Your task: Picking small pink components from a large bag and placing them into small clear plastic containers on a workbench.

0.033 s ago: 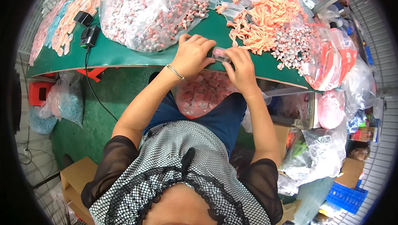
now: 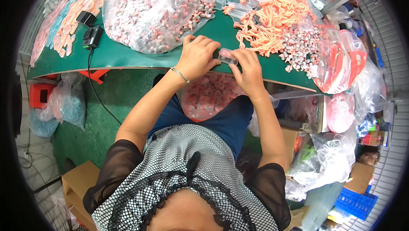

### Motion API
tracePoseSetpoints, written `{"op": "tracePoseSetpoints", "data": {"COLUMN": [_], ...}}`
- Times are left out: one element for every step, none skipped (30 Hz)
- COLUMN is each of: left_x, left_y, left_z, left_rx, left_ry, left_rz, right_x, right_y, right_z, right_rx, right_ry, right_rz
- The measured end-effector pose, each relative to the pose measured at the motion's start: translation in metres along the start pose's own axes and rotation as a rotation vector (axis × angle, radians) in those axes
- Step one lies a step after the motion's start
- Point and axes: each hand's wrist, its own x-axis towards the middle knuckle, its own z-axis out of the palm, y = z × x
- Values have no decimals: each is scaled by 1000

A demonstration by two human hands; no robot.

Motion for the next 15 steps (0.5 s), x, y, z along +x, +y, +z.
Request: {"op": "tracePoseSetpoints", "data": {"left_x": [-1,-2,-4,-6,-7,-9,-12,-15,-18,-20,-23,-24,-24,-24,-24], "left_y": [3,5,6,7,8,10,11,14,16,18,19,20,20,19,19], "left_z": [-2,-3,-1,0,1,3,5,6,8,9,11,12,10,8,5], "left_rx": [31,62,40,41,47,53,53,58,63,64,83,102,101,77,53], "left_ry": [-33,-67,-38,-36,-4,27,27,59,91,91,113,136,135,134,133], "left_rz": [-19,-38,-34,-38,-36,-33,-34,-23,-12,-13,-15,-16,-15,-21,-28], "right_x": [0,0,-1,-1,0,0,0,0,-1,-2,-2,-2,-3,-4,-4], "right_y": [0,0,-2,-3,-4,-4,-5,-5,-4,-4,-5,-6,-6,-5,-3], "right_z": [1,1,2,2,2,2,3,4,6,8,8,9,9,8,8], "right_rx": [-5,-4,0,5,6,3,0,0,3,7,8,-2,-13,-14,-44], "right_ry": [29,25,43,61,59,66,75,74,82,91,91,98,106,107,88], "right_rz": [-8,-11,-3,4,3,3,4,4,13,21,20,21,23,24,-3]}}
